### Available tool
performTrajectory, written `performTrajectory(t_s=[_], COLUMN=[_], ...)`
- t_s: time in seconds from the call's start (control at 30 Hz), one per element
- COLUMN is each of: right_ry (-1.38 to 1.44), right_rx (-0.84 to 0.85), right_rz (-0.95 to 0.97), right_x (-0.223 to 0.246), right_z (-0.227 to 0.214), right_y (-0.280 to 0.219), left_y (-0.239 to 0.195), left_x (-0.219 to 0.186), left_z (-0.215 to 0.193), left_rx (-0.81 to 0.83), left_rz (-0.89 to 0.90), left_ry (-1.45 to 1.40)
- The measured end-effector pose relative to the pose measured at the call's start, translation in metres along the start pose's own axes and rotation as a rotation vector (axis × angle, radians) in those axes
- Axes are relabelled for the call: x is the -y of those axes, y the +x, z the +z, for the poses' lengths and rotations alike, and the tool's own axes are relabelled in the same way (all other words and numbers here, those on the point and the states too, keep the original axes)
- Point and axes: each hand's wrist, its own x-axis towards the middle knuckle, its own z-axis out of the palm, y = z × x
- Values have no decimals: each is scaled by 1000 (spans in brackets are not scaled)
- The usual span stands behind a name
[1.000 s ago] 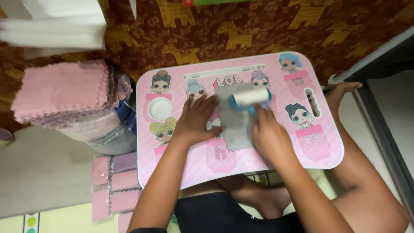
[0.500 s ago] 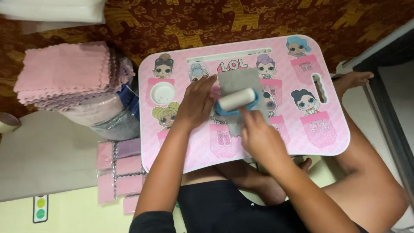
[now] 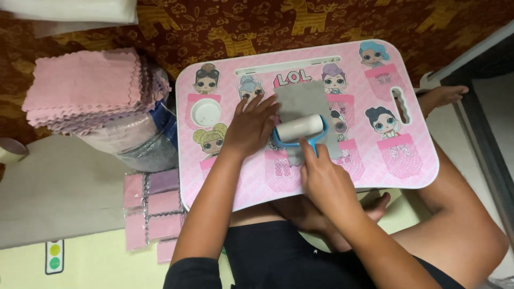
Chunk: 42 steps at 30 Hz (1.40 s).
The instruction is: The person sits on the floor and uses a lint roller to roll over small square cloths placed on a pink tray. After rolling, the person folds the cloth and places it into a clear plastic bag, then sets the packaged cloth aside.
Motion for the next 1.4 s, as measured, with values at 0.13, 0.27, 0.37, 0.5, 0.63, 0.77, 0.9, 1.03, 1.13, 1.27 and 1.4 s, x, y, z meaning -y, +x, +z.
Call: performTrajectory(t_s=[0.13,0.27,0.37,0.5,0.63,0.77,0.9,1.03,1.13,1.27,1.4], right_ry=[-110,-203,-81,61,-15,-59,-40,-16,83,65,-15], right_rx=[100,39,19,-44,-13,-39,-18,32,171,152,-7], right_rz=[24,-5,-1,-16,-3,-38,-18,-31,61,43,-52], right_x=[-13,-27,-34,-31,-25,-17,4,2,1,0,-6], right_z=[1,2,-13,-51,-28,-7,-19,-30,-36,-34,-15], right_y=[-45,-80,-63,-22,41,104,111,61,31,52,109], left_y=[1,-1,-2,-5,-1,0,0,2,3,1,-5], left_x=[-2,-5,-3,-2,-9,-16,-6,-6,-6,-7,-4], left_z=[-4,-6,-5,-11,-22,-30,-20,-19,-18,-18,-18], left_rx=[1,71,45,-44,1,-82,-107,-97,-79,-92,-107], left_rz=[-4,-59,-47,-34,-140,-178,-191,-185,-174,-158,-179], left_ry=[-31,-40,-54,-236,-170,-297,-325,-289,-262,-237,-311])
